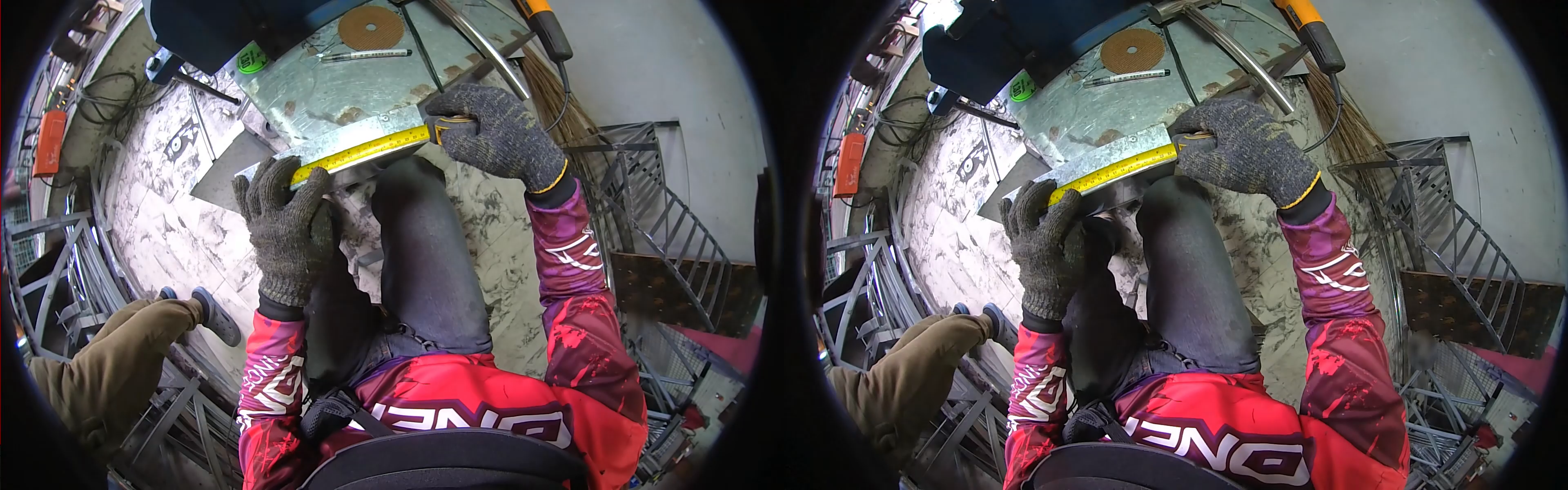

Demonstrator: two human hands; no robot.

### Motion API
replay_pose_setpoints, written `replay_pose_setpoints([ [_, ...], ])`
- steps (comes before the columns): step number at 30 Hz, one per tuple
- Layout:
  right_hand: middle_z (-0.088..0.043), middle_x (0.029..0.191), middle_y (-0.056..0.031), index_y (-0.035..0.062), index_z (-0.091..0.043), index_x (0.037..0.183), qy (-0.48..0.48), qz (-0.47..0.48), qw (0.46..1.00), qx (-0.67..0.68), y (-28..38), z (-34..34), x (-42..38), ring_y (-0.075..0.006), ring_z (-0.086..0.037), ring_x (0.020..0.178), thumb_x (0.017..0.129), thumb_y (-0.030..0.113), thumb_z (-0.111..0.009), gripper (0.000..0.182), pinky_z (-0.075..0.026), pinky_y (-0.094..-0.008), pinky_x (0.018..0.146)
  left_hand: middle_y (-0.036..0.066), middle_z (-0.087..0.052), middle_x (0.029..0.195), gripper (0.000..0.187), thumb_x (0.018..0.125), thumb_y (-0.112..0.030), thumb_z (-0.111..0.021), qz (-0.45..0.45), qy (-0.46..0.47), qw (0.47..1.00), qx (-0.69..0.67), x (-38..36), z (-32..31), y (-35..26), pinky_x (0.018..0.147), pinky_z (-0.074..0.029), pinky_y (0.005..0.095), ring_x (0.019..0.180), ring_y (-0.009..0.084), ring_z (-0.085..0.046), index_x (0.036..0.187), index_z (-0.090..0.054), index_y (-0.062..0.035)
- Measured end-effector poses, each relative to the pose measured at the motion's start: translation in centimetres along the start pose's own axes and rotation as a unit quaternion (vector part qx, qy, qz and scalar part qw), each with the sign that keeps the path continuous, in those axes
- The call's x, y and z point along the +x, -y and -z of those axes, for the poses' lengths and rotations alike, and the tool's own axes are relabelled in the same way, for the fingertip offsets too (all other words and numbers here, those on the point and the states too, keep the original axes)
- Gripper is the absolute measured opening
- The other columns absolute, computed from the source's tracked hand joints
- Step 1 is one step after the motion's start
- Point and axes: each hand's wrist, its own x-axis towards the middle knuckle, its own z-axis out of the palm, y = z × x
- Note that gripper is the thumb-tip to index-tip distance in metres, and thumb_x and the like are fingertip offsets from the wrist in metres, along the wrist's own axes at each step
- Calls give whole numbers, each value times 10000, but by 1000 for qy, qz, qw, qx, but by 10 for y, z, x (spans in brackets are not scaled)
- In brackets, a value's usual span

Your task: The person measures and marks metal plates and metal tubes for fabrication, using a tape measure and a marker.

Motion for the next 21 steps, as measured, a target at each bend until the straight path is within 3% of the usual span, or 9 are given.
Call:
replay_pose_setpoints([
  [21, -743, 1139, -180, 19, -718, 1231, -8, 20, 1000, -7, -1, 0, -1, -282, -735, 1029, 901, 192, -749, 373, -594, -404, 930, 187, -618, 1361, 417, 824, -172, -699, 4, 4, 1000, -1, 0, 0, 0, 1229, -235, 646, 1363, 417, -531, 1238, -743, -152],
])
